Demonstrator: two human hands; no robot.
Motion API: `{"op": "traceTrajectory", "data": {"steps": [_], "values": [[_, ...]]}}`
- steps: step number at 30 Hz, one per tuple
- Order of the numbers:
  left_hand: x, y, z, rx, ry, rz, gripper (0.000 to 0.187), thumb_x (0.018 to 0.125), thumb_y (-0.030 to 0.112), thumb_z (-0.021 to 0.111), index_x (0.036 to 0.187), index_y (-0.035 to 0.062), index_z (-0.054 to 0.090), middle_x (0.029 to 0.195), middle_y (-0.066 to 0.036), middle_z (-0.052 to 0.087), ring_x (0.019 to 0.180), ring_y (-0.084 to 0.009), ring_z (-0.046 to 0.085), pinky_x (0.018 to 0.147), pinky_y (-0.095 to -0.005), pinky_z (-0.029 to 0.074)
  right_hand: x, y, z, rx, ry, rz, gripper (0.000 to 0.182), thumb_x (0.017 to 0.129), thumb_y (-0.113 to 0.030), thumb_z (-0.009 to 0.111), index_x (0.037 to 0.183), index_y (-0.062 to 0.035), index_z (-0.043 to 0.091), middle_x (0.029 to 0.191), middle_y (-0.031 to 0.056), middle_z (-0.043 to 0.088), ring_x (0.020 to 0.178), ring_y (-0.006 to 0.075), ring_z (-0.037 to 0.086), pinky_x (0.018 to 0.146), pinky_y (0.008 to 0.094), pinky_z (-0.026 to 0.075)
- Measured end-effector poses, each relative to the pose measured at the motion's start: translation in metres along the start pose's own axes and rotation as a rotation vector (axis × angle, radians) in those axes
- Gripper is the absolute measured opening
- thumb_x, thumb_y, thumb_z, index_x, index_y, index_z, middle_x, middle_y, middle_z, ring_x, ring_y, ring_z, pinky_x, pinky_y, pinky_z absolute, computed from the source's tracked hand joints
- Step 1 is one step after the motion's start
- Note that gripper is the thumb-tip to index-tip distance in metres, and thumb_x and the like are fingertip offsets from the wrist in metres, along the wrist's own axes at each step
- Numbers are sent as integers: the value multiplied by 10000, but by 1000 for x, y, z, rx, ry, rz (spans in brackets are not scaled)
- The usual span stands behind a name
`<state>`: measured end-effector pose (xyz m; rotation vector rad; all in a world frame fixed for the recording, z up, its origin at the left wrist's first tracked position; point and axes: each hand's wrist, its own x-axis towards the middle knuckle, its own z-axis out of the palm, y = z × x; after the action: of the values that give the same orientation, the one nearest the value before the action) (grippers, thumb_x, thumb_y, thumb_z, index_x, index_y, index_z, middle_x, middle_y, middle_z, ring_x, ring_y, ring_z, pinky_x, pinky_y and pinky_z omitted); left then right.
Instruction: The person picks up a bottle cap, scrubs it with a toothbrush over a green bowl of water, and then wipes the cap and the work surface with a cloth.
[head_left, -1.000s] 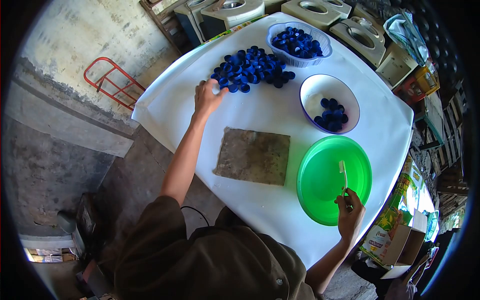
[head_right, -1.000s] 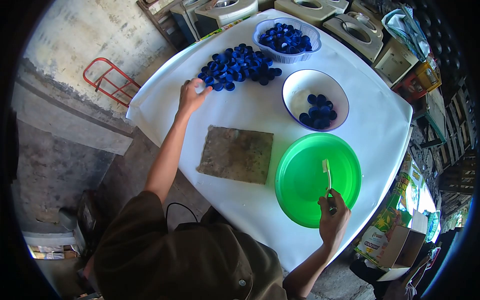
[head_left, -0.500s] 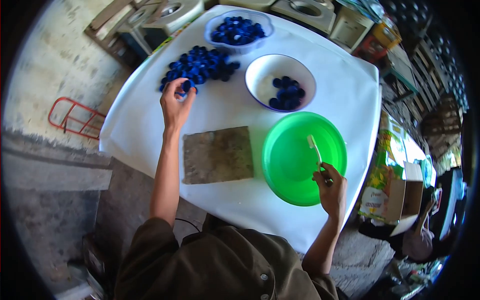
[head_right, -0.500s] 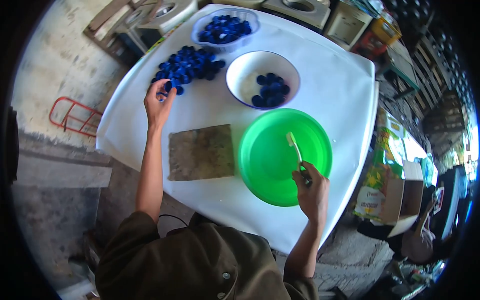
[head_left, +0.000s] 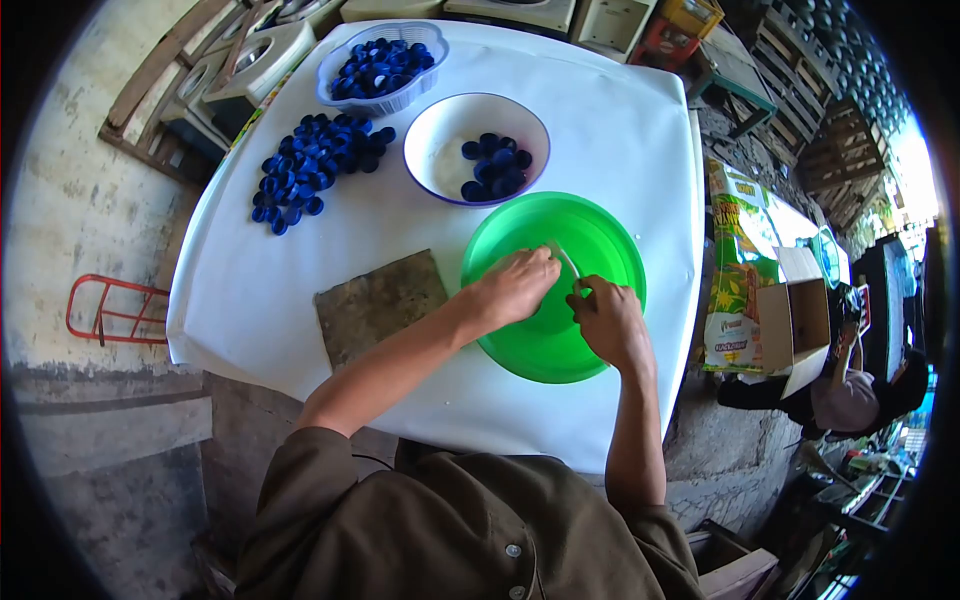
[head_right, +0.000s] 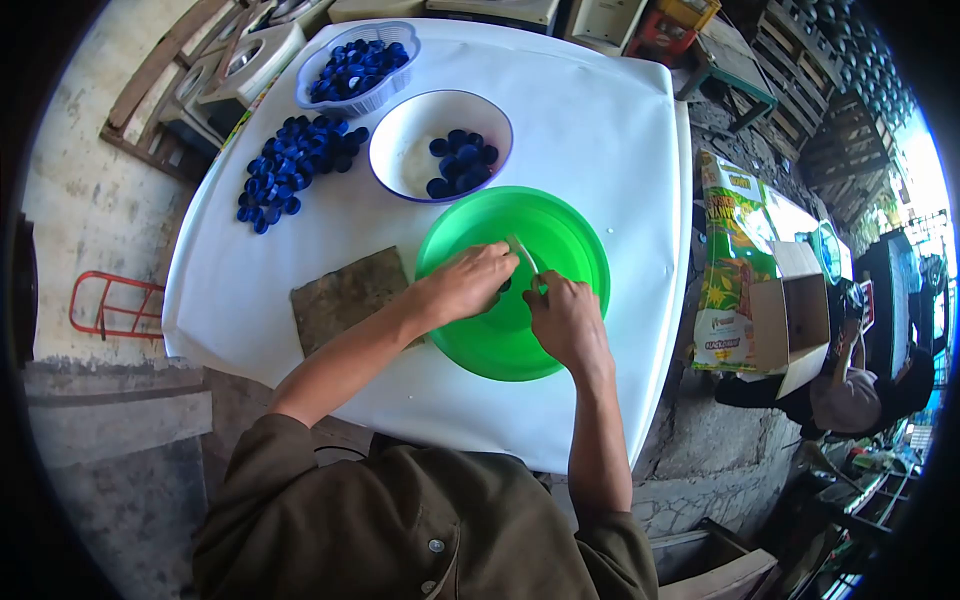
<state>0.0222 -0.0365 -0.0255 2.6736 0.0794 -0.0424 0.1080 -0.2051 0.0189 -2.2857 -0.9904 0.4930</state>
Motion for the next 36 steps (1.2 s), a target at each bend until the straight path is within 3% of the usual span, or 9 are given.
{"op": "traceTrajectory", "data": {"steps": [2,5,8,11,15,21,24,30,36], "values": [[0,1,0,-10,-33,-6,236,795,-20,635,1030,-32,606,1106,-230,600,1103,-399,613,956,-476,510,10,5,8,-94,-61,3,191,883,-143,689,919,44,681,826,274,686,821,443,678,725,530,521],[-4,1,-1,-26,-69,-32,267,801,-32,625,1067,-32,599,1128,-239,586,1131,-413,591,975,-486,496,17,12,20,-197,-97,46,239,863,-177,730,981,28,699,837,245,697,835,426,680,748,505,518],[-8,1,-2,-102,-67,-85,307,809,-42,619,1114,-31,593,1157,-249,574,1161,-426,568,979,-497,485,22,20,33,-201,-98,-12,213,850,-181,719,894,21,668,832,257,690,812,452,678,721,534,530],[-13,2,-8,-107,26,-103,346,794,-52,646,1135,-30,592,1135,-245,590,1097,-441,593,948,-502,501,21,22,34,-271,-174,-12,194,851,-171,702,883,17,671,823,260,692,790,450,690,692,533,548],[-13,-2,-14,-204,92,-100,310,756,-44,718,1021,-24,560,982,-216,628,982,-449,624,828,-517,513,19,25,38,-305,-215,-29,198,848,-186,709,841,12,692,804,245,699,777,433,706,672,525,558],[-12,-4,-22,-259,193,-4,296,772,-19,742,976,9,530,953,-181,630,885,-400,626,783,-493,502,17,28,42,-323,-63,-95,280,843,-248,734,741,9,689,748,227,685,727,415,702,646,507,557],[-15,0,-28,-215,238,-9,312,774,-21,750,1003,22,542,947,-165,636,897,-374,629,794,-470,509,19,22,41,-332,-107,-27,305,850,-271,737,747,11,688,725,219,677,713,406,700,627,499,554],[-14,1,-29,-442,282,-63,343,775,-38,743,1058,16,557,1002,-169,633,931,-382,634,824,-456,523,19,8,31,-367,-178,44,324,873,-318,739,798,-3,715,739,217,685,726,400,705,635,495,557],[-16,2,-21,-179,33,-171,353,771,-47,717,1081,-4,554,1040,-200,633,982,-418,639,851,-488,522,19,11,32,-361,-184,62,328,877,-334,737,845,-7,730,752,206,698,740,394,710,658,497,563]]}}
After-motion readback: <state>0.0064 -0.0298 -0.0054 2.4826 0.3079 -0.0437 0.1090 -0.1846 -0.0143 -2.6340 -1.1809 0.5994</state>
